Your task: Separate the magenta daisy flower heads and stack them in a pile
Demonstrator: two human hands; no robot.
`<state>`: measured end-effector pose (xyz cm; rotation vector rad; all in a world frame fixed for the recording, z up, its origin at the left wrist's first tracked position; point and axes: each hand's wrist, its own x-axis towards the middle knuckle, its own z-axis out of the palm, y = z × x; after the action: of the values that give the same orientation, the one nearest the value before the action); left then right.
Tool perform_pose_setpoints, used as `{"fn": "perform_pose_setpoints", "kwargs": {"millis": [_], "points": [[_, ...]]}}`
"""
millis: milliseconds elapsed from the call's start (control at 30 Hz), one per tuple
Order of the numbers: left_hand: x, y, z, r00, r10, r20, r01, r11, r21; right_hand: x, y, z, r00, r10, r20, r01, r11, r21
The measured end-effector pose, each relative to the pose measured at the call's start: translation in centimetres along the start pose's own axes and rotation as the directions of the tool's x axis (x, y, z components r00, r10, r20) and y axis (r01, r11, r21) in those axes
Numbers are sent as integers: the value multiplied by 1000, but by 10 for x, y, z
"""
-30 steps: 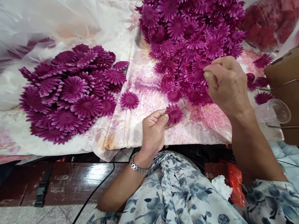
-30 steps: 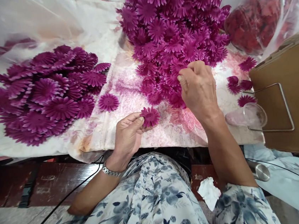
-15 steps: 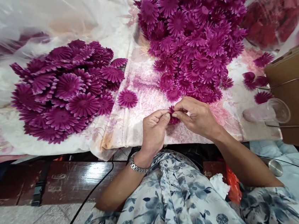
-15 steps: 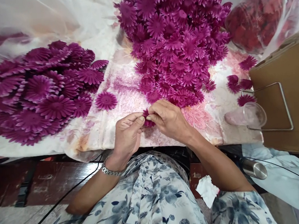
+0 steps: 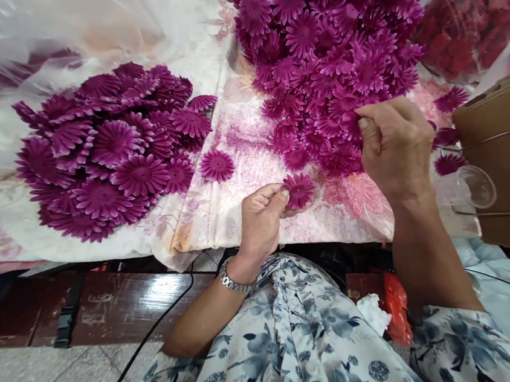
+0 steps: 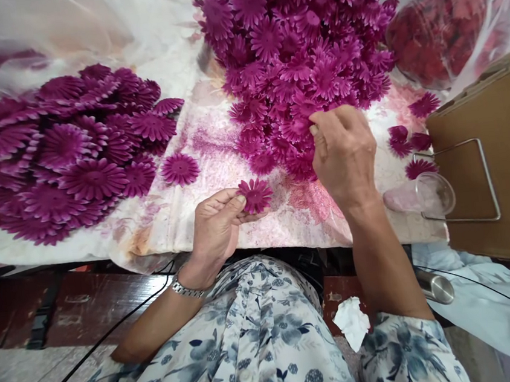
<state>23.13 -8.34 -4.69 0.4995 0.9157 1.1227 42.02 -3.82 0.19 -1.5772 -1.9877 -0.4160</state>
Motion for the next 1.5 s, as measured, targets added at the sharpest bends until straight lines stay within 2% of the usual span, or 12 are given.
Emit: {"fn": "perform_pose_setpoints", "kwargs": {"millis": [100, 300, 433, 533, 667, 767, 833, 900, 1033, 1100, 1300, 1500], "points": [[0, 0, 1, 1000, 15, 6, -15, 1000, -7, -3, -3, -3, 998, -26, 61, 24, 999, 34], [4, -7, -2, 992, 122, -26, -120, 991, 56, -29, -43, 13, 942, -230, 244, 82, 864, 497], [6, -12, -7, 976, 216, -18, -213, 970, 117, -32, -46, 14, 922, -187, 339, -61, 795, 604], [7, -17, -9, 967, 256, 11, -256, 961, 108, -29, -42, 10, 884, -93, 458, -256, 722, 642], [6, -21, -9, 962, 273, 8, -272, 956, 111, -30, -45, 9, 768, -42, 639, -542, 490, 683], [3, -20, -8, 970, 238, 47, -241, 966, 91, -34, -49, 12, 746, -22, 666, -632, 294, 717], [1, -18, -7, 976, 201, 83, -206, 977, 61, -38, -51, 13, 742, 21, 670, -652, 258, 713], [-2, -15, -7, 977, 178, 117, -184, 982, 47, -42, -51, 13, 754, 72, 653, -635, 332, 698], [-4, -10, -7, 974, 140, 177, -152, 987, 56, -44, -52, 9, 847, 90, 523, -466, 599, 651], [-5, -9, -8, 974, 122, 192, -136, 989, 61, -43, -53, 8, 885, 64, 461, -375, 684, 626], [-4, -14, -6, 971, 165, 172, -182, 980, 86, -43, -59, 10, 929, 11, 369, -241, 775, 583], [-1, -14, -2, 976, 213, 45, -215, 976, 32, -44, -60, 12, 962, -38, 272, -107, 860, 498]]}}
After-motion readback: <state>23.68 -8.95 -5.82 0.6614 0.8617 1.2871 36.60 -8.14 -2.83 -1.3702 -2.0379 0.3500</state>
